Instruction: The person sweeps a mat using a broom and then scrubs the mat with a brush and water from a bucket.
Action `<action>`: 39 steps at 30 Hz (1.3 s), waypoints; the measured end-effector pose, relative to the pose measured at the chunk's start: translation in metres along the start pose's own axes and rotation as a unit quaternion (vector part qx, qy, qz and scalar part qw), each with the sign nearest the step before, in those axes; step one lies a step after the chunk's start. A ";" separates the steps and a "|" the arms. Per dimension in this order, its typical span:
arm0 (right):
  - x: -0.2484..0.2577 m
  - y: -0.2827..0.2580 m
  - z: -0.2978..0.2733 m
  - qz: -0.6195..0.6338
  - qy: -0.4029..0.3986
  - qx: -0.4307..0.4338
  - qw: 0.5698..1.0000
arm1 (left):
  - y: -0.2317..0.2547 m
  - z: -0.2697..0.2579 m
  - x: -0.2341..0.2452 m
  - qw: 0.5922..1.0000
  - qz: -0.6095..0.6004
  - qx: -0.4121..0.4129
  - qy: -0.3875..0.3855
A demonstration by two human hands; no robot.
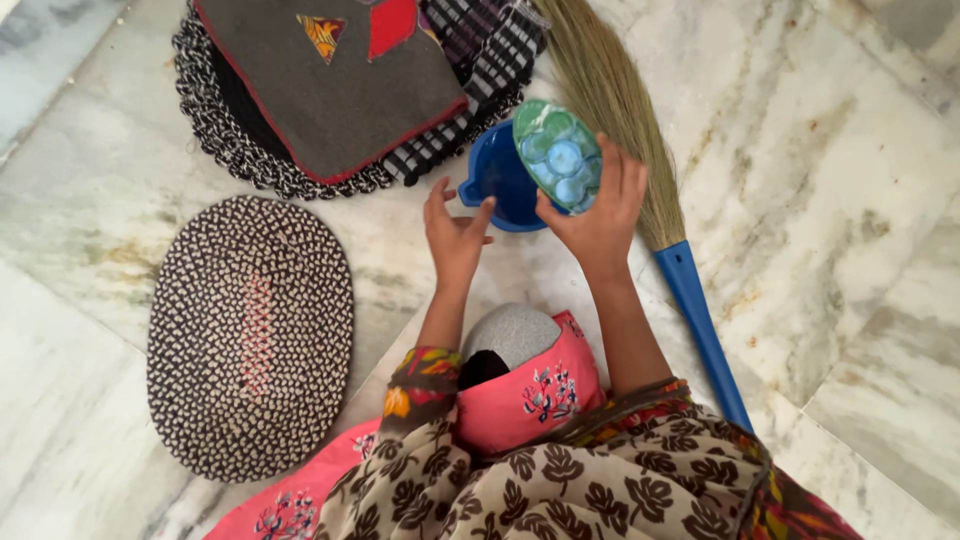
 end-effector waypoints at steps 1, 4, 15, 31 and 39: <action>0.005 0.000 -0.004 -0.001 0.014 -0.005 1.000 | -0.003 0.000 -0.006 1.000 -0.001 -0.006 -0.002; 0.007 -0.002 -0.011 0.002 0.033 -0.024 0.999 | -0.012 0.001 -0.018 1.000 -0.002 -0.029 -0.008; -0.001 -0.012 -0.034 -0.003 0.055 -0.031 0.998 | -0.025 0.006 -0.022 0.998 -0.051 -0.036 -0.030; 0.002 0.001 -0.034 0.007 0.063 -0.076 0.995 | -0.023 0.003 -0.024 0.997 -0.054 -0.036 -0.028; -0.002 0.005 -0.036 0.023 0.039 -0.103 0.994 | -0.025 0.003 -0.023 0.998 -0.057 -0.012 -0.027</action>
Point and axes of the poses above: each hand's wrist, its own z-axis towards the middle knuckle, its own x-axis out of the back of the hand, y = z × x, the point moved 8 cm from there along z, towards the middle knuckle, and after that the axes turned 1 degree about z, right-handed, at the moved point
